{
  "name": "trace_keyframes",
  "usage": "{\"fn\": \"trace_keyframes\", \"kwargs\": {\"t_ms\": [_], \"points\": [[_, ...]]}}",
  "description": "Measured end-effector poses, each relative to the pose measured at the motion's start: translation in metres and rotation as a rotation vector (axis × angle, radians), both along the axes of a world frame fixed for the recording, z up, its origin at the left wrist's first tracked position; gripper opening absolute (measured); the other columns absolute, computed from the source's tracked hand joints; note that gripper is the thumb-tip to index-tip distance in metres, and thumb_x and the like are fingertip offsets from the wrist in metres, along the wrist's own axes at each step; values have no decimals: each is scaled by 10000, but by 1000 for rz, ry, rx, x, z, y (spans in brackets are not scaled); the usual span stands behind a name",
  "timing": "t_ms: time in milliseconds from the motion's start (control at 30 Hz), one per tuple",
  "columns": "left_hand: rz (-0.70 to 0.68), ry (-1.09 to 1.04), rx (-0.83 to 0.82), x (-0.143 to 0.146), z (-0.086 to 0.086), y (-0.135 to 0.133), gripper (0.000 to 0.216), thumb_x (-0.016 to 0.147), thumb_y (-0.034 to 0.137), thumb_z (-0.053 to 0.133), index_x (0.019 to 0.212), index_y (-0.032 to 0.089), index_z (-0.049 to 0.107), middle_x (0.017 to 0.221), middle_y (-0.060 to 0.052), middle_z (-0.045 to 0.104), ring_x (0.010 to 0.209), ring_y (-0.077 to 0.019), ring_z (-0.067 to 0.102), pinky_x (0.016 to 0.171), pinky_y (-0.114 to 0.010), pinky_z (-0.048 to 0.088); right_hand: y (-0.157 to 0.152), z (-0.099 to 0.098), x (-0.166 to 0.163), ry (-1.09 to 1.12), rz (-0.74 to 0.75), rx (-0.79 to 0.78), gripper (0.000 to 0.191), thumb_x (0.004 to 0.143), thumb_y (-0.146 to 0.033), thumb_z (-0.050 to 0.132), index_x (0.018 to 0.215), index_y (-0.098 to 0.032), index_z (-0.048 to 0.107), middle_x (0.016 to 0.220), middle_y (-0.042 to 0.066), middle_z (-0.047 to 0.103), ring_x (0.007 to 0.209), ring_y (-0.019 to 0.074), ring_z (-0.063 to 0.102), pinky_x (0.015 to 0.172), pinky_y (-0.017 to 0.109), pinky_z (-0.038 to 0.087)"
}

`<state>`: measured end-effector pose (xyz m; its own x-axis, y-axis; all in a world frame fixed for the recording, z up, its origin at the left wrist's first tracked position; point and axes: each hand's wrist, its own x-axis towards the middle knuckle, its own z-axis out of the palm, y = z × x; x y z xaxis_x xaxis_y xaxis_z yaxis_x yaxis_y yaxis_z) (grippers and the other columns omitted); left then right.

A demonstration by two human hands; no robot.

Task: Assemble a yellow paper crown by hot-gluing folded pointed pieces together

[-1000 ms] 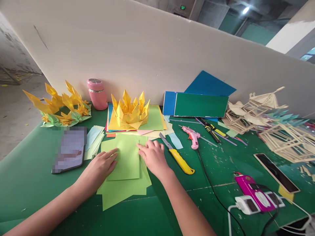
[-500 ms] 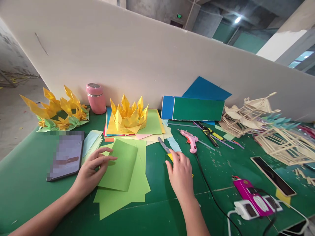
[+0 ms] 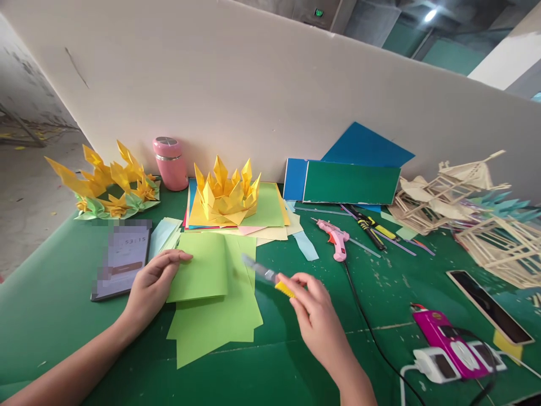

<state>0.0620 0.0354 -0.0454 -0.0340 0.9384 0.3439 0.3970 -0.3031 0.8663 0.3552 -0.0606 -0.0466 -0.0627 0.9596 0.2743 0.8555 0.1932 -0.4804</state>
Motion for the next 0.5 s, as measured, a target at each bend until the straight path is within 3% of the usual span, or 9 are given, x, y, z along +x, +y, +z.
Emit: {"fn": "trace_keyframes", "kwargs": {"t_ms": [167, 500], "points": [[62, -47, -19, 0, 1, 0, 244, 770, 306, 472, 742, 217, 697, 830, -23, 706, 832, -195, 655, 761, -318, 523, -16, 11, -17, 97, 221, -134, 512, 930, -110, 342, 1309, -417, 494, 1092, 53, 536, 1020, 159, 570, 778, 253, 544], [45, 10, 14, 0, 2, -4, 237, 801, 304, 469, 773, 212, 685, 839, -31, 696, 827, -189, 654, 731, -301, 530, -9, 10, -25, 2, 162, -144, 507, 930, -125, 344, 1313, -419, 497, 1068, 68, 558, 992, 209, 570, 776, 369, 545]]}}
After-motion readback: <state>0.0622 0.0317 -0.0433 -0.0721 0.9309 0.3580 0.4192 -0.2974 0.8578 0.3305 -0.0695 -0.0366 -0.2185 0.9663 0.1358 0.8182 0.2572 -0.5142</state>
